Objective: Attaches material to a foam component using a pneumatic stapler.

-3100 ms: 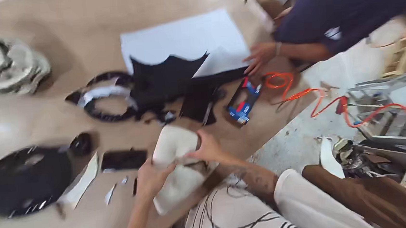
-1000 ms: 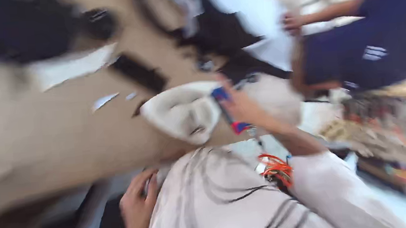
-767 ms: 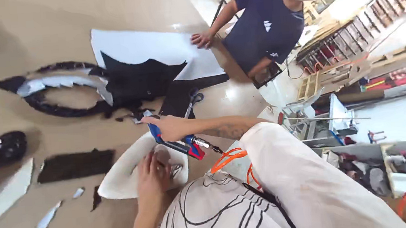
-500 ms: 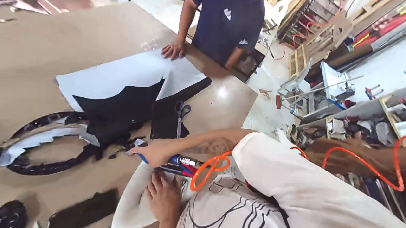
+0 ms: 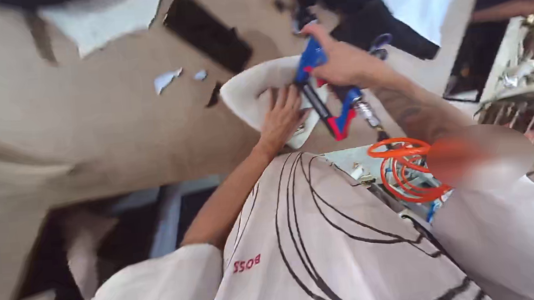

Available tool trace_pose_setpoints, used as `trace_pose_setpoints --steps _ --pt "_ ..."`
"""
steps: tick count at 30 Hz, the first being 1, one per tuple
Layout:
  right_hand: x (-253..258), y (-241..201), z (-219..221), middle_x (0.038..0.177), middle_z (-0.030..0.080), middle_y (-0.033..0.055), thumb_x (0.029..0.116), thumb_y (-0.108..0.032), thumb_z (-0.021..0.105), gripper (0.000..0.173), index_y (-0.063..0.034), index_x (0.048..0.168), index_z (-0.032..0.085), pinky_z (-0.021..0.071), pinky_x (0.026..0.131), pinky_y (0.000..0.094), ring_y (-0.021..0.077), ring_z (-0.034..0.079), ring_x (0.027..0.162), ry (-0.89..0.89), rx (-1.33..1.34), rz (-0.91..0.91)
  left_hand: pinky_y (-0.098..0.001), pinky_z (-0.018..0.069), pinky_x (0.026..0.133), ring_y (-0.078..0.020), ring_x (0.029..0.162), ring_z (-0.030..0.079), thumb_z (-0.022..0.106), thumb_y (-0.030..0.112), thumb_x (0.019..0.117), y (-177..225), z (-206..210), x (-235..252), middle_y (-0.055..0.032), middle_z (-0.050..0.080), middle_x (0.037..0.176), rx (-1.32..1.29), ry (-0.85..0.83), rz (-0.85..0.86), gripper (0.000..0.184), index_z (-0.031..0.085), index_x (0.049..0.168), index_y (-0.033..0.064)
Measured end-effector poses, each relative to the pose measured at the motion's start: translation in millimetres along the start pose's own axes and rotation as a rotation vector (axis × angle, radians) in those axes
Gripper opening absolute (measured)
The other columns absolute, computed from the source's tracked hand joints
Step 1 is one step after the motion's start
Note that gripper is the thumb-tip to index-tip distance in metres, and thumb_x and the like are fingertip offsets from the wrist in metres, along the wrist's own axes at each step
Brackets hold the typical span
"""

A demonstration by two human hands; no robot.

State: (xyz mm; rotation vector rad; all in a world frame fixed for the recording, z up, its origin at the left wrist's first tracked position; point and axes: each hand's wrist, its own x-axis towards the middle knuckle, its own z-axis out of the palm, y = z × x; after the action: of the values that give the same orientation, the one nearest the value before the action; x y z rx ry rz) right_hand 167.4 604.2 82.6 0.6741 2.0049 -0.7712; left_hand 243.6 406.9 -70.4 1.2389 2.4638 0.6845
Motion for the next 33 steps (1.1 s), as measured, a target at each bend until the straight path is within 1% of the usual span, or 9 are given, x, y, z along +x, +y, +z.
trace_pose_setpoints --steps 4,6,9,12,16,21,26,30,33 --pt "17 -19 -8 0.097 0.070 0.0160 0.0999 -0.013 0.063 0.084 -0.0455 0.160 0.013 0.0614 0.046 0.0441 0.0272 0.070 0.057 -0.112 -0.029 0.098 -0.0704 0.0246 0.116 -0.0413 0.146 0.039 0.036 0.046 0.1106 -5 2 -1 -0.0182 0.045 0.156 -0.018 0.055 0.055 0.057 0.053 0.145 0.0033" --pt "25 -30 -12 0.099 0.069 0.0169 0.1011 -0.012 0.062 0.082 -0.0458 0.158 0.014 0.0618 0.046 0.0448 0.0283 0.070 0.058 -0.164 -0.058 0.141 -0.0687 0.0252 0.117 -0.0406 0.143 0.043 0.039 0.046 0.1101 -8 7 -5 -0.0179 0.052 0.151 -0.023 0.131 0.029 0.054 0.060 0.135 0.0036" --pt "29 -38 -11 0.100 0.068 0.0173 0.1004 -0.010 0.062 0.082 -0.0454 0.158 0.015 0.0614 0.045 0.0448 0.0284 0.071 0.058 -0.164 -0.082 0.181 -0.0641 0.0253 0.119 -0.0355 0.138 0.050 0.050 0.038 0.1066 -10 15 -11 -0.0103 0.060 0.144 -0.057 0.300 -0.091 0.037 0.071 0.121 0.0109" --pt "30 -43 -6 0.100 0.068 0.0175 0.0990 -0.010 0.063 0.083 -0.0452 0.157 0.016 0.0611 0.045 0.0446 0.0275 0.070 0.057 -0.135 -0.130 0.190 -0.0640 0.0228 0.120 -0.0343 0.138 0.049 0.056 0.027 0.1022 -12 18 -13 -0.0059 0.060 0.144 -0.064 0.355 -0.149 0.029 0.073 0.123 0.0169" --pt "29 -50 -3 0.098 0.068 0.0184 0.0976 -0.010 0.064 0.084 -0.0437 0.158 0.016 0.0614 0.044 0.0458 0.0273 0.070 0.054 -0.126 -0.197 0.187 -0.0655 0.0194 0.121 -0.0340 0.139 0.049 0.057 0.024 0.0999 -14 20 -12 -0.0043 0.061 0.142 -0.073 0.389 -0.188 0.028 0.074 0.122 0.0181" --pt "25 -53 -3 0.098 0.067 0.0190 0.0988 -0.009 0.063 0.082 -0.0432 0.158 0.017 0.0613 0.044 0.0458 0.0272 0.068 0.052 -0.161 -0.230 0.135 -0.0614 0.0191 0.123 -0.0318 0.137 0.050 0.062 0.037 0.0969 -10 12 -10 -0.0134 0.059 0.141 -0.138 0.476 -0.352 0.043 0.066 0.129 0.0096" --pt "25 -64 -1 0.101 0.068 0.0174 0.0988 -0.013 0.065 0.081 -0.0451 0.159 0.020 0.0615 0.045 0.0457 0.0255 0.068 0.052 -0.226 -0.367 0.006 -0.0620 0.0126 0.125 -0.0341 0.143 0.043 0.056 0.029 0.0971 -10 6 -15 -0.0162 0.052 0.148 -0.227 0.379 -0.344 0.044 0.059 0.134 0.0060" --pt "23 -73 6 0.096 0.068 0.0171 0.0993 -0.014 0.065 0.082 -0.0436 0.160 0.018 0.0597 0.042 0.0445 0.0243 0.066 0.050 -0.220 -0.470 -0.036 -0.0604 0.0142 0.126 -0.0343 0.143 0.044 0.057 0.028 0.0963 -11 2 -12 -0.0170 0.052 0.147 -0.263 0.394 -0.355 0.040 0.061 0.129 0.0047" --pt "22 -78 16 0.090 0.067 0.0150 0.0972 -0.014 0.064 0.084 -0.0418 0.160 0.016 0.0581 0.043 0.0444 0.0237 0.065 0.051 -0.212 -0.580 -0.041 -0.0606 0.0164 0.125 -0.0371 0.141 0.045 0.058 0.026 0.0952 -11 3 -16 -0.0195 0.053 0.144 -0.281 0.425 -0.366 0.034 0.064 0.118 0.0008"
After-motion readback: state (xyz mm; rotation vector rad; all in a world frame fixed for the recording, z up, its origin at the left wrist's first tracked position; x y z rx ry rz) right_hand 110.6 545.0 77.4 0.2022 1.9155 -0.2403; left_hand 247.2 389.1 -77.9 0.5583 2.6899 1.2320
